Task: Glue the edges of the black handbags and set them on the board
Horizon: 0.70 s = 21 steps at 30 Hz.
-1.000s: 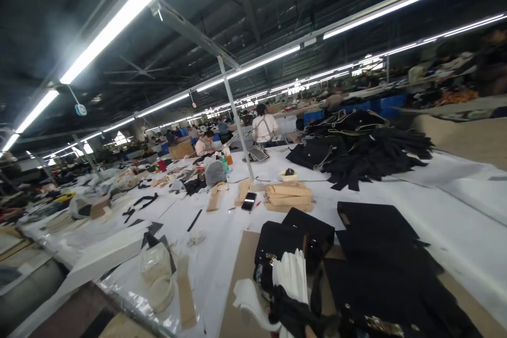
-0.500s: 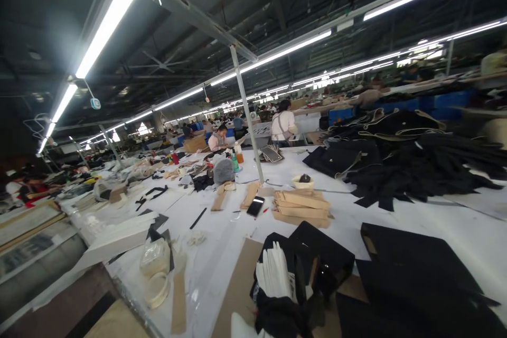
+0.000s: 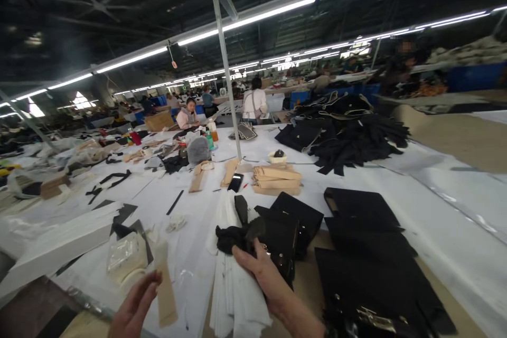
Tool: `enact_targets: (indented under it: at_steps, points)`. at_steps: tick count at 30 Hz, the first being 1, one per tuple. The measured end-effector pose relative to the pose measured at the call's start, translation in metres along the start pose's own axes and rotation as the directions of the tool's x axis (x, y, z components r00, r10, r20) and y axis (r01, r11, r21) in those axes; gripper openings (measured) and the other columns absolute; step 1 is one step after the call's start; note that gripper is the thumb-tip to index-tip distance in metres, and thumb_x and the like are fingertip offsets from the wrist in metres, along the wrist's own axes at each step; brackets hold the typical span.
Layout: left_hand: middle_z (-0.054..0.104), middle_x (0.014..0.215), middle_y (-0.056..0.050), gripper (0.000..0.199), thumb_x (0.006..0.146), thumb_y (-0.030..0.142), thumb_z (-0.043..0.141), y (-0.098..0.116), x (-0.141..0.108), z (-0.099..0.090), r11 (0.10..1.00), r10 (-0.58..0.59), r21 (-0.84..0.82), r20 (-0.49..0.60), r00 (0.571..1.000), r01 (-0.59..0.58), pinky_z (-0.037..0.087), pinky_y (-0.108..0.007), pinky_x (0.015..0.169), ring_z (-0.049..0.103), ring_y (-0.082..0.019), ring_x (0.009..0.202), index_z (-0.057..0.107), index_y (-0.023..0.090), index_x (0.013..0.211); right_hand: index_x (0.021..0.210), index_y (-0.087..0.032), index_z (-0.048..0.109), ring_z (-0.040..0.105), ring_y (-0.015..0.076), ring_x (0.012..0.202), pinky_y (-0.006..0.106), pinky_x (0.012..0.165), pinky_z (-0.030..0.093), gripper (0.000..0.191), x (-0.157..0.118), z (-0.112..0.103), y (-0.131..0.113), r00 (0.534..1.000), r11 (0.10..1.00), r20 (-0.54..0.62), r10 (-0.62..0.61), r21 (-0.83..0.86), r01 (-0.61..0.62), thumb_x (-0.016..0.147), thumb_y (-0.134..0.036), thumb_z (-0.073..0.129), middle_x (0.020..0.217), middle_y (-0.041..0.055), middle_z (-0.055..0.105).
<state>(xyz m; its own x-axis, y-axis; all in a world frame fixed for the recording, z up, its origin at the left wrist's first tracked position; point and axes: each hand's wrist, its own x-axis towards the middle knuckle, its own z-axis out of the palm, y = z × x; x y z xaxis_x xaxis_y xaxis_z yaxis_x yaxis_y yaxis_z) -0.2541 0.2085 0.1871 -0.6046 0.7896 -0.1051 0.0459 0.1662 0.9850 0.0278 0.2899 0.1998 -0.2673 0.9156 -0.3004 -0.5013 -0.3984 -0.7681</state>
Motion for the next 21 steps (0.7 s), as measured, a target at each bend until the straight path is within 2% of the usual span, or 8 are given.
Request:
enact_targets:
  at_steps: [3,6,8,10,12,15,18,21]
  points:
    - [0.067,0.137,-0.01,0.055,0.076,0.05,0.082,0.016,0.016,0.045,0.986,0.152,-0.099,0.226,0.962,-0.133,0.034,-0.041,0.119,0.055,-0.035,0.132,0.072,0.025,0.124,0.145,-0.023,0.051,0.065,0.0323,0.122,0.044,0.104,0.05,0.079,0.007,0.013,0.012,0.997,0.988,0.004,-0.079,-0.136,0.078,0.078,-0.045,0.086,0.13,0.0092,0.072]
    - [0.058,0.149,-0.015,0.076,0.073,0.032,0.089,0.029,0.016,0.087,0.98,0.147,-0.186,0.47,0.87,-0.065,0.027,-0.038,0.123,0.046,-0.033,0.144,0.06,0.021,0.142,0.142,-0.024,0.056,0.057,0.0335,0.132,0.046,0.113,0.042,0.072,0.014,0.022,0.021,0.986,0.955,0.016,-0.166,-0.248,0.164,0.08,-0.047,0.084,0.137,0.0087,0.067]
    - [0.059,0.148,-0.018,0.094,0.067,0.025,0.093,0.028,0.012,0.108,0.972,0.122,-0.234,0.534,0.836,0.007,0.027,-0.038,0.122,0.047,-0.034,0.144,0.05,0.017,0.15,0.138,-0.024,0.06,0.053,0.0346,0.136,0.048,0.117,0.038,0.066,0.018,0.026,0.021,0.981,0.93,0.001,-0.196,-0.317,0.186,0.081,-0.05,0.082,0.138,0.0082,0.067]
    - [0.058,0.148,-0.02,0.107,0.063,0.024,0.094,0.021,0.009,0.121,0.965,0.134,-0.263,0.535,0.834,0.014,0.028,-0.04,0.122,0.049,-0.036,0.142,0.041,0.015,0.155,0.137,-0.024,0.062,0.05,0.035,0.138,0.05,0.12,0.033,0.062,0.02,0.025,0.018,0.978,0.901,0.029,-0.208,-0.383,0.203,0.084,-0.051,0.078,0.14,0.0082,0.066]
    - [0.058,0.147,-0.02,0.11,0.061,0.025,0.094,0.012,0.007,0.128,0.954,0.16,-0.3,0.528,0.834,0.006,0.031,-0.043,0.121,0.051,-0.038,0.14,0.038,0.014,0.156,0.142,-0.025,0.06,0.046,0.0333,0.143,0.05,0.124,0.026,0.061,0.02,0.022,0.012,0.972,0.862,0.106,-0.211,-0.448,0.236,0.087,-0.047,0.075,0.147,0.0079,0.06]
    - [0.062,0.142,-0.02,0.103,0.059,0.026,0.094,0.007,0.007,0.127,0.929,0.18,-0.369,0.545,0.819,0.042,0.041,-0.046,0.114,0.057,-0.04,0.131,0.046,0.015,0.149,0.151,-0.025,0.051,0.041,0.031,0.147,0.049,0.125,0.021,0.066,0.017,0.015,0.006,0.962,0.792,0.185,-0.202,-0.546,0.272,0.088,-0.037,0.072,0.157,0.0078,0.051]
    - [0.07,0.129,-0.017,0.093,0.056,0.025,0.095,0.012,0.004,0.119,0.911,0.19,-0.41,0.527,0.828,0.052,0.05,-0.046,0.105,0.065,-0.038,0.119,0.053,0.018,0.139,0.152,-0.025,0.05,0.048,0.0327,0.142,0.051,0.122,0.031,0.067,0.014,0.013,0.006,0.947,0.687,0.233,-0.22,-0.652,0.32,0.088,-0.027,0.066,0.152,0.0096,0.055]
    - [0.075,0.117,-0.013,0.087,0.052,0.025,0.097,0.018,0.001,0.112,0.91,0.18,-0.415,0.443,0.878,0.023,0.056,-0.041,0.094,0.071,-0.034,0.106,0.057,0.02,0.129,0.146,-0.027,0.058,0.059,0.0336,0.131,0.05,0.114,0.043,0.064,0.011,0.014,0.009,0.916,0.527,0.284,-0.285,-0.752,0.397,0.083,-0.019,0.062,0.143,0.0095,0.064]
